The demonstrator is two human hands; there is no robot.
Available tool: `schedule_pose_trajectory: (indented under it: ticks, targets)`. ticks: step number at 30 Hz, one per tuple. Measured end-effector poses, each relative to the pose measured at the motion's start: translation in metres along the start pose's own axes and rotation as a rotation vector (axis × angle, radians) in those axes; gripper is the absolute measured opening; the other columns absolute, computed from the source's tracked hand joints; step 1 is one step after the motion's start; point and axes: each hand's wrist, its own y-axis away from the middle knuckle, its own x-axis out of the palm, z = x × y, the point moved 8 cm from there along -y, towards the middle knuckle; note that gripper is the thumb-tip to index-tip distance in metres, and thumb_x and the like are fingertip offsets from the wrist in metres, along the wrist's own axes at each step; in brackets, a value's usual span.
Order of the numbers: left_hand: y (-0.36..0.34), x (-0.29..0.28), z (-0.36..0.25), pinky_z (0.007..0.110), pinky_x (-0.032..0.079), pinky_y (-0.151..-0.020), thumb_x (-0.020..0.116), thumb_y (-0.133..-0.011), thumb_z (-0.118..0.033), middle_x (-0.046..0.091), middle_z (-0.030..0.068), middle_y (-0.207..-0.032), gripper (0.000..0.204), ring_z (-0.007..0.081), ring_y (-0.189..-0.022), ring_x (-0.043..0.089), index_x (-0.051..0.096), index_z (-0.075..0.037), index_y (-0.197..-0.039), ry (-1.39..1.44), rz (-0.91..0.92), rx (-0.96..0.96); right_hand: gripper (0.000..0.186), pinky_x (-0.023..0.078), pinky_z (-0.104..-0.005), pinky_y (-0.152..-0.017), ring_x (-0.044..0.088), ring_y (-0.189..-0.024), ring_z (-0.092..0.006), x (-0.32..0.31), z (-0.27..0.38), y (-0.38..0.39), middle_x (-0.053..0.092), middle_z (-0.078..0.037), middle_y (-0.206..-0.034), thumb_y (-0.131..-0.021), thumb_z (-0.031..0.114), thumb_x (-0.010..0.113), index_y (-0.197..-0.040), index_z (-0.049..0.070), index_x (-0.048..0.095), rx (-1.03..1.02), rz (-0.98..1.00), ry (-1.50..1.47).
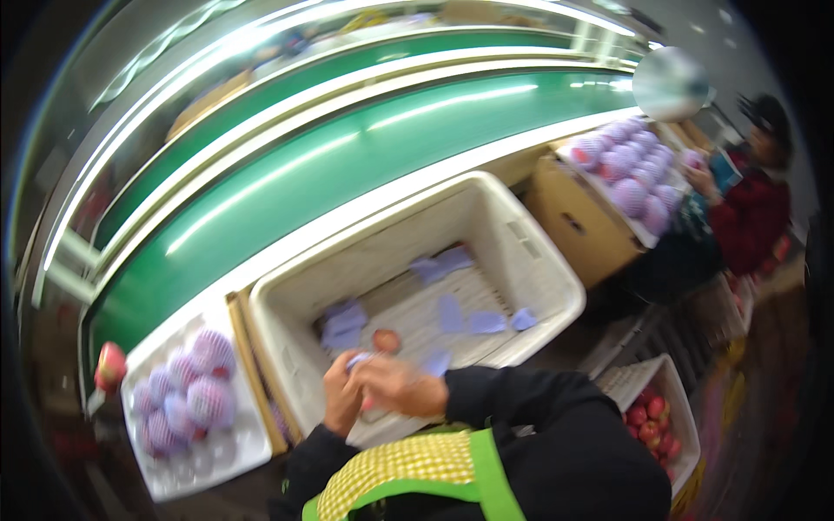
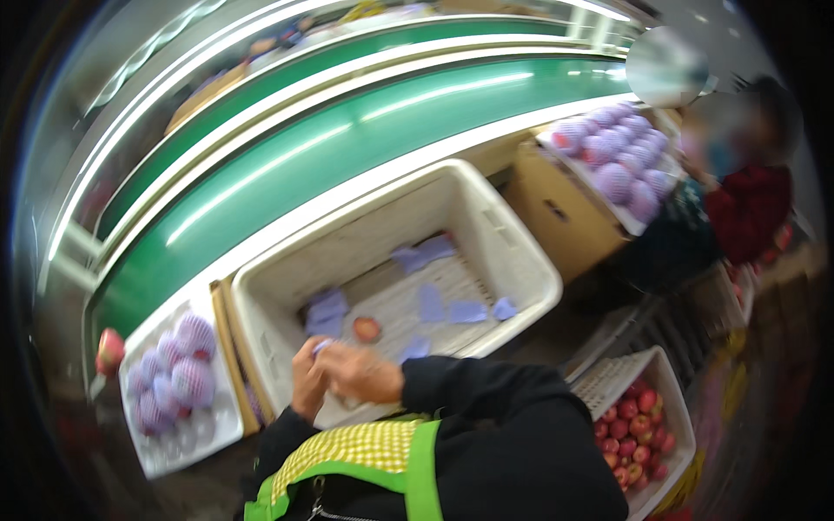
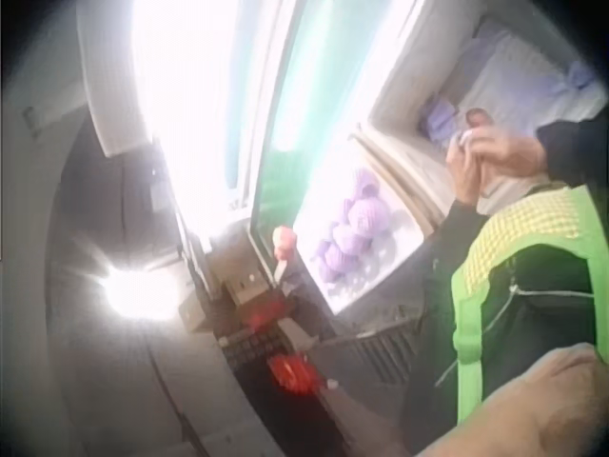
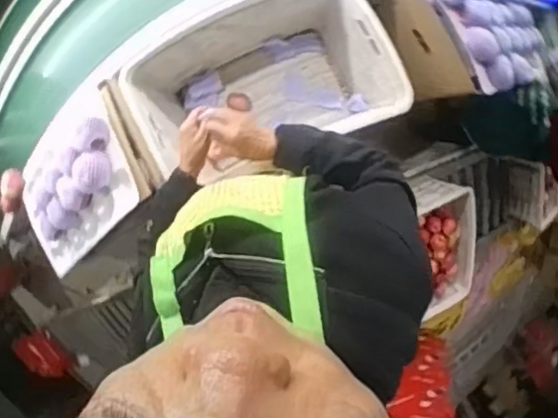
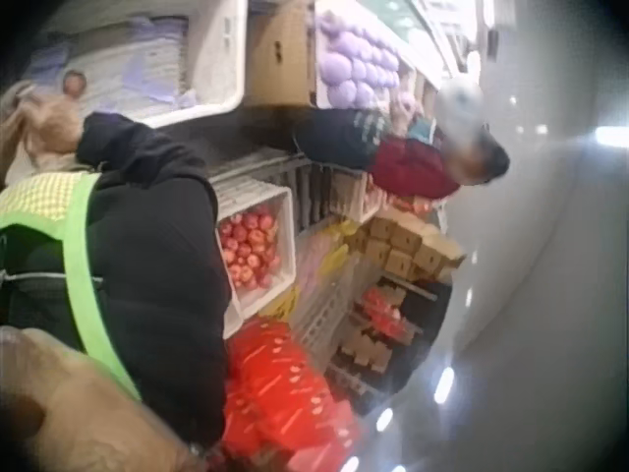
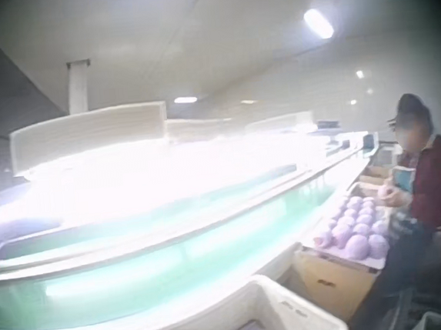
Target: The person wraps individual apples in purple foam netting and places them into a white tray. The person repeatedly picks apples from a bin, wraps each one, and arranges them in the tray.
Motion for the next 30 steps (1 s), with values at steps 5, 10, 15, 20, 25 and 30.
schedule_pose_trajectory:
  ticks: [5,10,15,20,25,30]
  targets:
    - [0.013,0.004,-0.018,0.023,0.045,-0.051,0.053,-0.083,-0.009,0.058,0.0064,-0.069,0.016,0.0091,-0.055,0.054,0.055,0.001,-0.095,-0.145,-0.07,0.123,0.019,0.045,-0.0406,-0.062,0.054,-0.075,-0.0381,0.015,-0.036,0.013,0.054,-0.023,-0.081,-0.067,0.0,0.052,-0.085,0.0,0.047,0.302,0.275,0.106]
    - [0.016,0.01,-0.023,0.034,0.044,-0.055,0.053,-0.081,-0.009,0.056,0.0146,-0.068,0.029,0.027,-0.062,0.057,0.043,-0.003,-0.108,-0.206,-0.007,0.073,0.033,0.038,-0.0276,-0.086,0.049,-0.094,-0.0127,0.031,-0.064,0.016,0.053,-0.004,-0.102,-0.085,0.018,0.048,-0.111,-0.002,0.047,0.829,0.262,-1.15]
    - [0.018,0.013,-0.023,0.03,0.042,-0.052,0.053,-0.081,-0.007,0.053,0.0111,-0.063,0.035,0.0197,-0.054,0.054,0.038,-0.002,-0.112,-0.218,-0.042,0.16,0.038,0.036,-0.0281,-0.09,0.046,-0.099,-0.0132,0.067,-0.078,0.042,0.051,-0.004,-0.105,-0.091,0.035,0.04,-0.11,0.004,0.049,1.102,0.391,-1.377]
    - [0.015,0.019,-0.02,0.028,0.042,-0.052,0.053,-0.08,-0.006,0.053,0.0083,-0.059,0.037,0.0154,-0.051,0.053,0.036,0.001,-0.112,-0.215,0.049,0.091,0.036,0.039,-0.0309,-0.087,0.046,-0.1,-0.0129,0.057,-0.107,0.022,0.051,0.0,-0.103,-0.089,0.039,0.044,-0.107,0.008,0.051,1.137,0.157,-1.499]
    - [0.004,-0.034,-0.009,0.023,0.045,-0.06,0.044,-0.087,-0.007,0.055,0.0059,-0.074,0.028,0.0119,-0.064,0.052,0.035,0.001,-0.112,0.363,-0.372,-0.007,0.034,0.044,-0.0295,-0.071,0.055,-0.086,-0.0154,0.044,-0.203,0.008,0.059,-0.007,-0.095,-0.081,0.029,0.054,-0.1,0.001,0.056,1.033,0.214,-0.705]
    - [0.0,-0.044,0.005,0.024,0.047,-0.064,0.043,-0.088,-0.007,0.054,0.0071,-0.084,0.027,0.0111,-0.073,0.053,0.035,0.003,-0.111,0.443,-0.423,-0.079,0.03,0.046,-0.0357,-0.069,0.058,-0.077,-0.0296,0.1,-0.239,0.05,0.06,-0.018,-0.08,-0.071,0.025,0.059,-0.089,0.002,0.059,0.627,0.643,0.163]
